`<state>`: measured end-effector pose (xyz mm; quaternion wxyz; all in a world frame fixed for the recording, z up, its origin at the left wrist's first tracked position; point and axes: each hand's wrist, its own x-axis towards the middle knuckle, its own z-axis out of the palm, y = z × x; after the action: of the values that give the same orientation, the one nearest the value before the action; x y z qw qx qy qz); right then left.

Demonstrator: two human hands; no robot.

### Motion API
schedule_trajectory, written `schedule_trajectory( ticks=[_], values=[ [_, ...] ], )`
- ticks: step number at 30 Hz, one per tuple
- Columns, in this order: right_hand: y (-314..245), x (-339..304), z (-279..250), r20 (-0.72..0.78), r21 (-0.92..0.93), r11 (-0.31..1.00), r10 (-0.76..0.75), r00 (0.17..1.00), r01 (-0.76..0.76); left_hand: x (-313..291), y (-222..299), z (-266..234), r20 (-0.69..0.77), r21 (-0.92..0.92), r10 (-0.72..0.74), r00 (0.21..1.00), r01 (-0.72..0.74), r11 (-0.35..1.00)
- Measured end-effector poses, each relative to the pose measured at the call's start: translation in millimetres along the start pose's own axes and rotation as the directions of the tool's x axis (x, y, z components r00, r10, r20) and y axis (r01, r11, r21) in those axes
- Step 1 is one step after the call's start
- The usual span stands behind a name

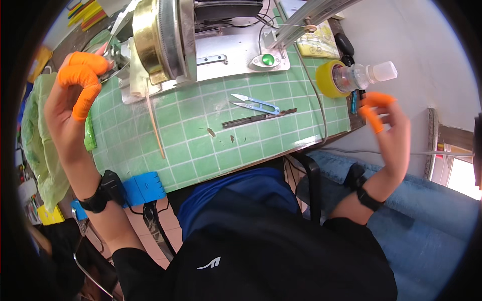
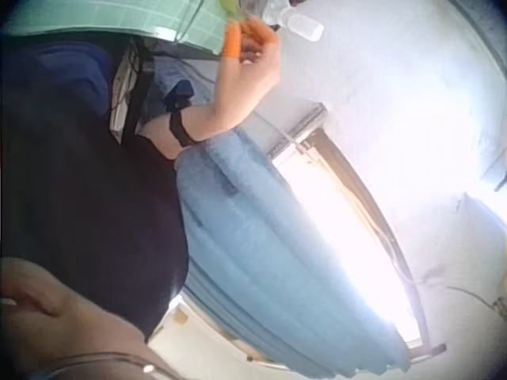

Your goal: The worker uses glue and a manual press to assemble small parts, then organizes them onto a blue storage strip.

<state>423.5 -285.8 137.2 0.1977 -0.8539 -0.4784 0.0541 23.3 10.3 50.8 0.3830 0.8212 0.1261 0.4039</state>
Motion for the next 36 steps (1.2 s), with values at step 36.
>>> schedule_trajectory(
  ticks=[36],
  values=[
    [-215.5, 74.5, 107.8, -0.547, 0.597, 0.144, -0.646, 0.532, 0.789, 2.4, -0.1, 2.2, -0.079, -0.045, 0.119, 0.990, -0.123, 0.991]
  ],
)
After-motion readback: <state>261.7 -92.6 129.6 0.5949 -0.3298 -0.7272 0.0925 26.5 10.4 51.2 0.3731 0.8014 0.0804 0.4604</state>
